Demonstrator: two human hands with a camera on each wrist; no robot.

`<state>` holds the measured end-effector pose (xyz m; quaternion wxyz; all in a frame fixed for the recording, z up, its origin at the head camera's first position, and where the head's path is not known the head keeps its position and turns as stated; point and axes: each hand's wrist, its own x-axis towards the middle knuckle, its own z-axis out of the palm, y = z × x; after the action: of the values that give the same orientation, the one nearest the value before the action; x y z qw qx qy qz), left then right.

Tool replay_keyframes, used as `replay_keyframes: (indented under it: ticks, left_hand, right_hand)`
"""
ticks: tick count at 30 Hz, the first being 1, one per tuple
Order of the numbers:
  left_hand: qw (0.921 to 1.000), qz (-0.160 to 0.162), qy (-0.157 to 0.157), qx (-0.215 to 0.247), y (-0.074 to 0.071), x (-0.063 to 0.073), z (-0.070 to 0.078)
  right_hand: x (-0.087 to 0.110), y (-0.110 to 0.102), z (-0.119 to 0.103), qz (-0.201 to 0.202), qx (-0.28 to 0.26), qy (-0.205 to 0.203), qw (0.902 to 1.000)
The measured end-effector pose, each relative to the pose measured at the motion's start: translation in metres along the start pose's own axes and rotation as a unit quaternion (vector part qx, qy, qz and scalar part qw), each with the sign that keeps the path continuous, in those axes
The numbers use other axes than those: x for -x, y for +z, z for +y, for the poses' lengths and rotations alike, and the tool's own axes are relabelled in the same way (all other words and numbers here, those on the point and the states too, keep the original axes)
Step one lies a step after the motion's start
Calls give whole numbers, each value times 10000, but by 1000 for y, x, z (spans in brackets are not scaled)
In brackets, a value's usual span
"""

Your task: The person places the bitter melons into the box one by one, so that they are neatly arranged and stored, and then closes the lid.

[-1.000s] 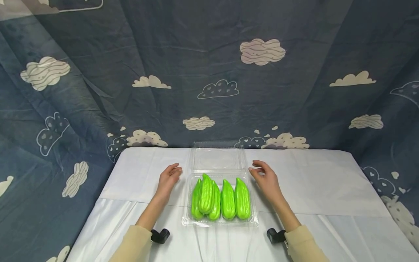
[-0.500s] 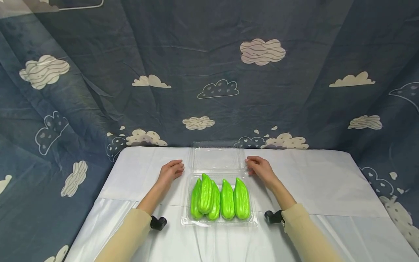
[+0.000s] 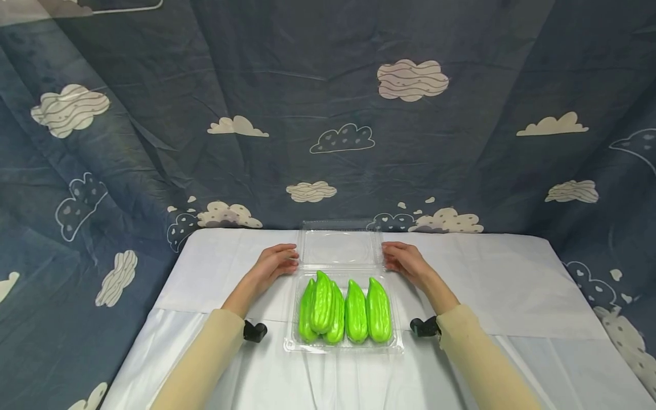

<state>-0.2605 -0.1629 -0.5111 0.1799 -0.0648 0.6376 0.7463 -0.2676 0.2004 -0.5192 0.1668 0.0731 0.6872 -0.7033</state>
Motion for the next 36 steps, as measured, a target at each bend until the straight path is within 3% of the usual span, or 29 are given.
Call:
replay_keyframes:
  ticks: [8,17,36]
  left_hand:
    - [9998,141,-55,117,9,-6,-1]
    - [9987,263,-187,396,12,-11,3]
    - [9974,415,182,564,18,-10,5]
  right_hand:
    - [-1,-1,-3,-197,-281,3,9994]
    - [-2,1,-5,-264,-211,-9,9994]
    - [6,5,-13,86,119,-202,9997]
